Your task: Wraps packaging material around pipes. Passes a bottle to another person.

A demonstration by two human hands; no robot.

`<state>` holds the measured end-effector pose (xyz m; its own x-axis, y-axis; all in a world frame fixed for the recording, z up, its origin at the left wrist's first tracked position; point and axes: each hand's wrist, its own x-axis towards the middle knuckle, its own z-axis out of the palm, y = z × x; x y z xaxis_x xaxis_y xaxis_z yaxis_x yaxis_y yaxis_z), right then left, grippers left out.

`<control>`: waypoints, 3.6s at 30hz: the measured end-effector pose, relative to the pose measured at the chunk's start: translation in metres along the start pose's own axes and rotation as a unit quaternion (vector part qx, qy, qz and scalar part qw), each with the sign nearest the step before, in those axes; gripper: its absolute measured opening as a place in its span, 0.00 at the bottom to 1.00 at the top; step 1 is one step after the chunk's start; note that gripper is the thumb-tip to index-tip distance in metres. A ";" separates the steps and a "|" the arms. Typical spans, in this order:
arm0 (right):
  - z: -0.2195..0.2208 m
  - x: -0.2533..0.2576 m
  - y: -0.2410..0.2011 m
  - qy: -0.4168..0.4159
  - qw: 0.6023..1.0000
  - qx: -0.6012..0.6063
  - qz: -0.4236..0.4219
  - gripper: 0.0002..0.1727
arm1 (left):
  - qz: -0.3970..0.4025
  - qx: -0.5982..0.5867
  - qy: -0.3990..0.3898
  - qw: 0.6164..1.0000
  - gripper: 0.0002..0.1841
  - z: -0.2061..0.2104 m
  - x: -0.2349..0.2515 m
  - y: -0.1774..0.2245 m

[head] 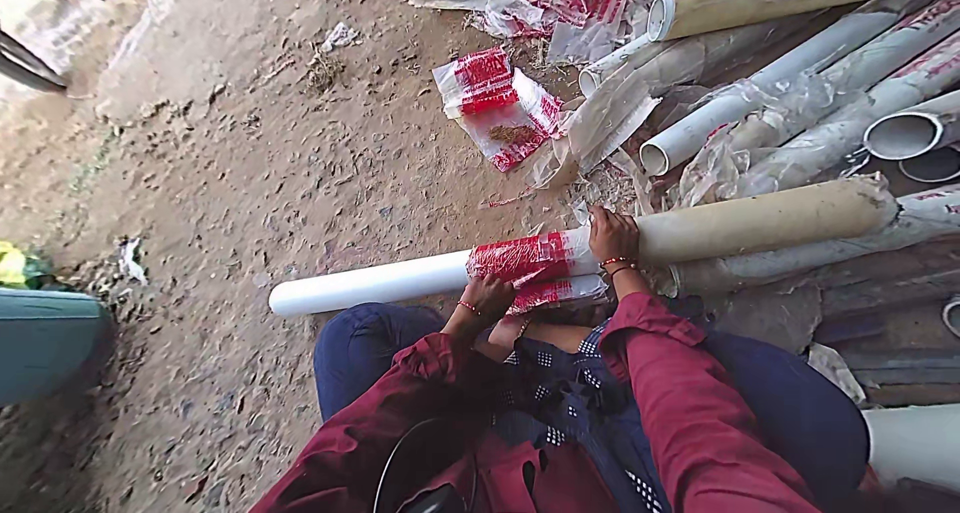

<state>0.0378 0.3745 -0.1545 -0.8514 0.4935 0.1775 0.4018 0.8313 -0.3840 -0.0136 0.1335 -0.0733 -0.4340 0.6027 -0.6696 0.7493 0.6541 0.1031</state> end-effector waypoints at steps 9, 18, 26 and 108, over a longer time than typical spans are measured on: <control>-0.009 -0.002 0.019 0.056 0.998 -0.023 0.023 0.17 | -0.046 -0.056 -0.038 0.997 0.24 -0.036 0.052 0.057; -0.003 0.001 0.021 0.095 0.994 -0.023 0.049 0.18 | 0.098 0.043 -0.094 0.990 0.16 -0.020 0.066 0.045; -0.005 -0.001 0.020 0.093 0.994 -0.013 0.051 0.17 | 0.050 0.037 -0.089 0.994 0.18 -0.014 0.051 0.063; -0.029 -0.017 0.002 -0.067 0.970 -0.090 0.214 0.22 | 0.156 0.046 0.020 0.986 0.17 -0.036 0.092 0.092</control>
<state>0.0632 0.3749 -0.1323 -0.6249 0.7757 -0.0876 0.7704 0.5947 -0.2297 -0.0026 0.2657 -0.0983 -0.1938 0.7871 -0.5857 0.8911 0.3909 0.2304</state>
